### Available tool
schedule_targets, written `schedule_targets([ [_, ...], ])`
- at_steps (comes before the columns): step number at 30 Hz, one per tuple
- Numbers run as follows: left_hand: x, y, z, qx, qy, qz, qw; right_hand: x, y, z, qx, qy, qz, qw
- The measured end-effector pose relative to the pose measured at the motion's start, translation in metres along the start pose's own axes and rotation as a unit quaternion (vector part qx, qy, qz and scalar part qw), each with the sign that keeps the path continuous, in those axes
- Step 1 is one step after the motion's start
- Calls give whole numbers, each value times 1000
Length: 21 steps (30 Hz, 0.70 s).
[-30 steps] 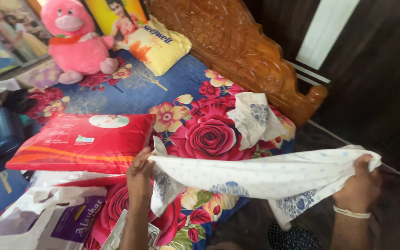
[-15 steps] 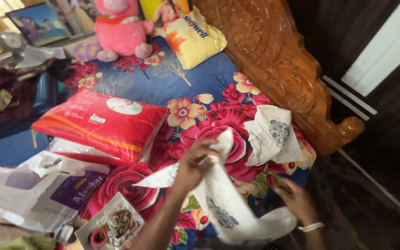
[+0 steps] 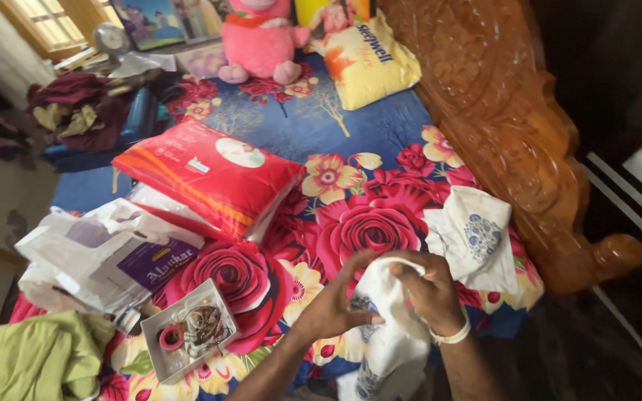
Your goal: The person unfolds a pillowcase and then pulls it over a pillow before sliding both into a plastic bag and closing it.
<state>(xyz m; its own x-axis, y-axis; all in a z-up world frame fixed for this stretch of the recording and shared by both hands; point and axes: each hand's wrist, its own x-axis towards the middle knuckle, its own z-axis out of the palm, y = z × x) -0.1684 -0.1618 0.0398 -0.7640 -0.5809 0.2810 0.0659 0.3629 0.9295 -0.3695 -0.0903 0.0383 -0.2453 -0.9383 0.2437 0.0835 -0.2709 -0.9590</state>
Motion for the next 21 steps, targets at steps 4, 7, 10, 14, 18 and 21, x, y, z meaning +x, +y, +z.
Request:
schedule_targets([
  [4, -15, -23, -5, 39, -84, -217, 972, 15, -16, -18, -45, -132, -91, 986],
  [7, -20, -14, -11, -114, -117, -285, 944, 22, -27, -26, -42, -122, -68, 989],
  [10, -17, 15, -14, -51, -70, -55, 995, 23, -33, -24, -76, -139, 10, 987],
  [14, -5, 31, -4, -104, -27, -13, 994, 21, -31, -3, -88, -238, -19, 967],
  [18, -10, 18, -11, -75, -11, -151, 986, 21, -40, 1, -165, -141, -82, 973],
  [21, -15, 5, -7, -89, -21, -191, 977, 21, -49, -4, -148, -110, -90, 979],
])
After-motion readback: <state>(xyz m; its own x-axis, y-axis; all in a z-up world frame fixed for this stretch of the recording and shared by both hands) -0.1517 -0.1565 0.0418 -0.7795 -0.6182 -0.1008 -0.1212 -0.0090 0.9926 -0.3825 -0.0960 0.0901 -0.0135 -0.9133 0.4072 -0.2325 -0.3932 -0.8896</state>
